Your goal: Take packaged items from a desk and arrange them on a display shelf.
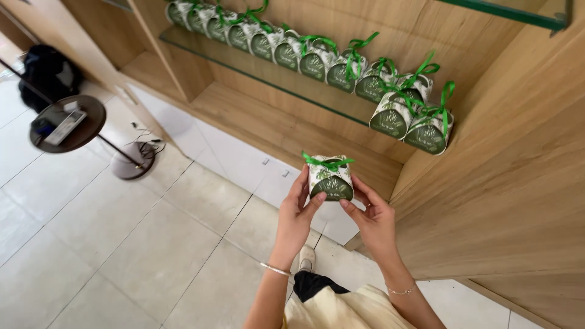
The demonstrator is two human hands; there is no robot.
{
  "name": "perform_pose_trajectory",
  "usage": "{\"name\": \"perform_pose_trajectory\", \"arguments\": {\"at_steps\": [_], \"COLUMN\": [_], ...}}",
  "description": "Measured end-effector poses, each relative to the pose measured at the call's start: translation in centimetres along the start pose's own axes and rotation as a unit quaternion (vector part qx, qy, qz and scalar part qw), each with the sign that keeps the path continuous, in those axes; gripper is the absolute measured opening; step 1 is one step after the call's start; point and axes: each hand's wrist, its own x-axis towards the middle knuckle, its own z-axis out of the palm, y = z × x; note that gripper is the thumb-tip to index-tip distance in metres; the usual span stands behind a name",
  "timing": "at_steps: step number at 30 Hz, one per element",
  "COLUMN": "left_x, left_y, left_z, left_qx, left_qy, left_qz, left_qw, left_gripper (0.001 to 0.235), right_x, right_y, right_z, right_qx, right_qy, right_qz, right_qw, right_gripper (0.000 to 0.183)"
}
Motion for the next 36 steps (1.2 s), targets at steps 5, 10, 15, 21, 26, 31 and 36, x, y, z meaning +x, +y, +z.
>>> {"name": "perform_pose_trajectory", "arguments": {"at_steps": [5,10,15,21,26,31,36], "left_x": [8.5,15.2,19.0,21.4,23.3,25.1,25.6], "left_y": [-0.2,-2.2,-3.4,-4.8,-3.5,-3.5,-3.3], "left_z": [0.1,-0.3,-0.2,-0.5,-0.7,-0.6,-0.4], "left_qx": [0.058,0.054,0.11,0.27,0.265,0.254,0.237], "left_qy": [-0.026,-0.067,-0.087,-0.109,-0.175,-0.24,-0.272], "left_qz": [0.0,-0.012,-0.011,0.06,0.075,0.1,0.105], "left_qw": [0.998,0.996,0.99,0.955,0.945,0.932,0.927], "left_gripper": [0.065,0.061,0.061,0.057,0.055,0.053,0.055], "right_x": [6.7,11.5,14.2,14.7,15.3,15.4,15.3], "right_y": [1.0,2.1,3.3,4.8,4.6,4.9,5.1], "right_z": [1.2,1.6,1.7,1.9,3.0,3.5,3.6], "right_qx": [-0.065,-0.2,-0.312,-0.36,-0.385,-0.371,-0.383], "right_qy": [0.081,0.179,0.222,0.297,0.362,0.4,0.438], "right_qz": [-0.067,-0.089,-0.179,-0.202,-0.178,-0.139,-0.137], "right_qw": [0.992,0.959,0.906,0.861,0.83,0.826,0.801], "right_gripper": [0.056,0.05,0.043,0.025,0.021,0.024,0.022]}}
